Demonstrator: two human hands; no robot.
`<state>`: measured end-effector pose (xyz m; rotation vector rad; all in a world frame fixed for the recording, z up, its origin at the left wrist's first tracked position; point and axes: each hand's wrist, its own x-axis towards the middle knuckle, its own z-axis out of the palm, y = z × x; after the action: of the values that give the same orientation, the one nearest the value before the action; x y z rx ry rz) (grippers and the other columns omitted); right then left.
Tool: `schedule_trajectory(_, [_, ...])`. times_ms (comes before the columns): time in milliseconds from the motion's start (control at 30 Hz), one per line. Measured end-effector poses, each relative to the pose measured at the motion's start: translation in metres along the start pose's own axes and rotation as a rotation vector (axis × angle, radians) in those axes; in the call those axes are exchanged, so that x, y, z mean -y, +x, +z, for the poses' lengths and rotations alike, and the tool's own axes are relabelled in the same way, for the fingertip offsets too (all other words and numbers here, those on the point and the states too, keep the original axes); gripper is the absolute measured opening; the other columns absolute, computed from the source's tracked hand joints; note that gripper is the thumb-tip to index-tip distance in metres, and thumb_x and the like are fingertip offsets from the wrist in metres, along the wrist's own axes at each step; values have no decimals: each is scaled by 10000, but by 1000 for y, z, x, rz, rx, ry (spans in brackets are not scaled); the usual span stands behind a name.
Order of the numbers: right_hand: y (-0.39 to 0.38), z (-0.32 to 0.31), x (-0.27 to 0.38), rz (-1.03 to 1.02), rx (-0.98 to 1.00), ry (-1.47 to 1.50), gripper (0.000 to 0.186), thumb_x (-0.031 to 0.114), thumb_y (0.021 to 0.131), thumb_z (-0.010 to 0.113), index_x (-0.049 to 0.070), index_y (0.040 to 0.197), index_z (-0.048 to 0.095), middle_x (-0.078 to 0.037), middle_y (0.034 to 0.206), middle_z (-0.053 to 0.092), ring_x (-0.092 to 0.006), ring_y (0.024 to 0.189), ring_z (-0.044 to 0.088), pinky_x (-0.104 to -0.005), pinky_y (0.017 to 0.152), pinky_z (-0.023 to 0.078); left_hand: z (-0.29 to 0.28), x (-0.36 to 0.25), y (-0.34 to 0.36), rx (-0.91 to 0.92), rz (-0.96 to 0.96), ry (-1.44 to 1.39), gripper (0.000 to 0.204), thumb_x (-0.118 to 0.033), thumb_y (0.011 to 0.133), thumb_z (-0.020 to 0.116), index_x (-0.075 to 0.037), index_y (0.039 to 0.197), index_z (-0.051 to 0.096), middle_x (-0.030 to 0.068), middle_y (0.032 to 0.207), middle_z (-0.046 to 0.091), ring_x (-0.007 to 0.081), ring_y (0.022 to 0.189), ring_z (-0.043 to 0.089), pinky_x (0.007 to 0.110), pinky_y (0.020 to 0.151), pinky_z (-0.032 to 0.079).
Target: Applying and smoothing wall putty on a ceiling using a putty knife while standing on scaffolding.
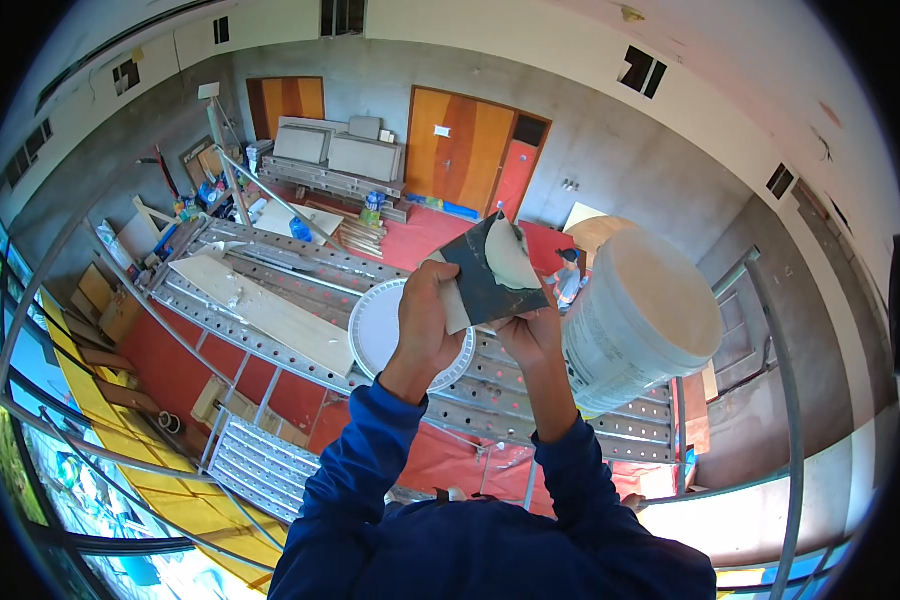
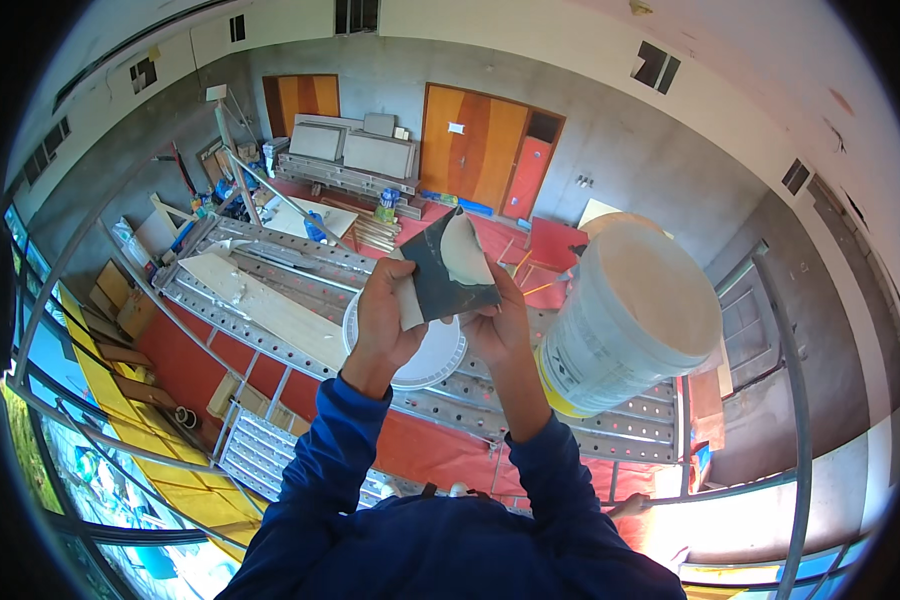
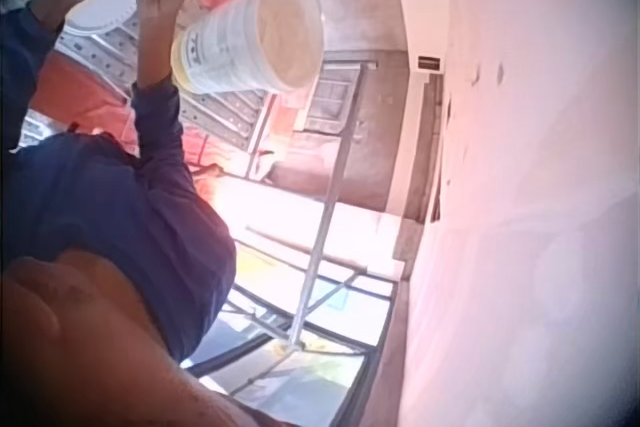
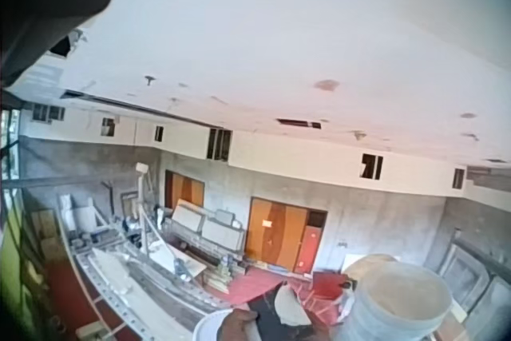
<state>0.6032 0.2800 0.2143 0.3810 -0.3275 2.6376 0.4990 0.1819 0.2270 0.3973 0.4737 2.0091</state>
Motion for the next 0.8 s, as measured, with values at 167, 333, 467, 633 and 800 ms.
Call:
schedule_trajectory(167, [-5,-37,28,-263,-340,-319,250,184,927,451,5,1090,515,-117,950,620,-153,701,580,-234,617,496,-11,-13,-9,28,-39,7,294,-229,854,435,-32,1056,518,101,879,636,211,718,641,355,548,520])
schedule_trajectory(333, [-6,-6,19,-220,-178,113,202,166,889,504,2,992,562,-154,968,600,-272,952,534,-444,880,413,-30,-23,-17,-8,-30,-49,279,-212,849,434,-32,1036,537,91,887,652,191,725,653,316,539,529])
schedule_trajectory(467, [-8,4,8,-186,-108,120,163,159,859,537,15,931,568,-67,839,559,-216,934,539,-440,903,396,-35,-20,-19,9,-83,-81,281,-221,852,433,-33,1031,541,91,887,652,192,720,650,309,538,516])
schedule_trajectory(633, [-9,3,0,-39,182,144,245,236,835,504,22,902,602,-91,958,552,-230,966,529,-515,988,273,-39,-24,-21,49,-130,-92,294,-227,852,433,-29,1039,544,92,893,652,199,712,648,316,551,511])
schedule_trajectory(800, [-11,0,-4,-141,91,16,292,249,849,464,18,974,591,-107,1059,543,-257,1048,518,-563,1027,224,-43,-25,-22,94,-153,-166,304,-215,843,438,-25,1057,541,105,923,653,209,729,654,318,526,524])
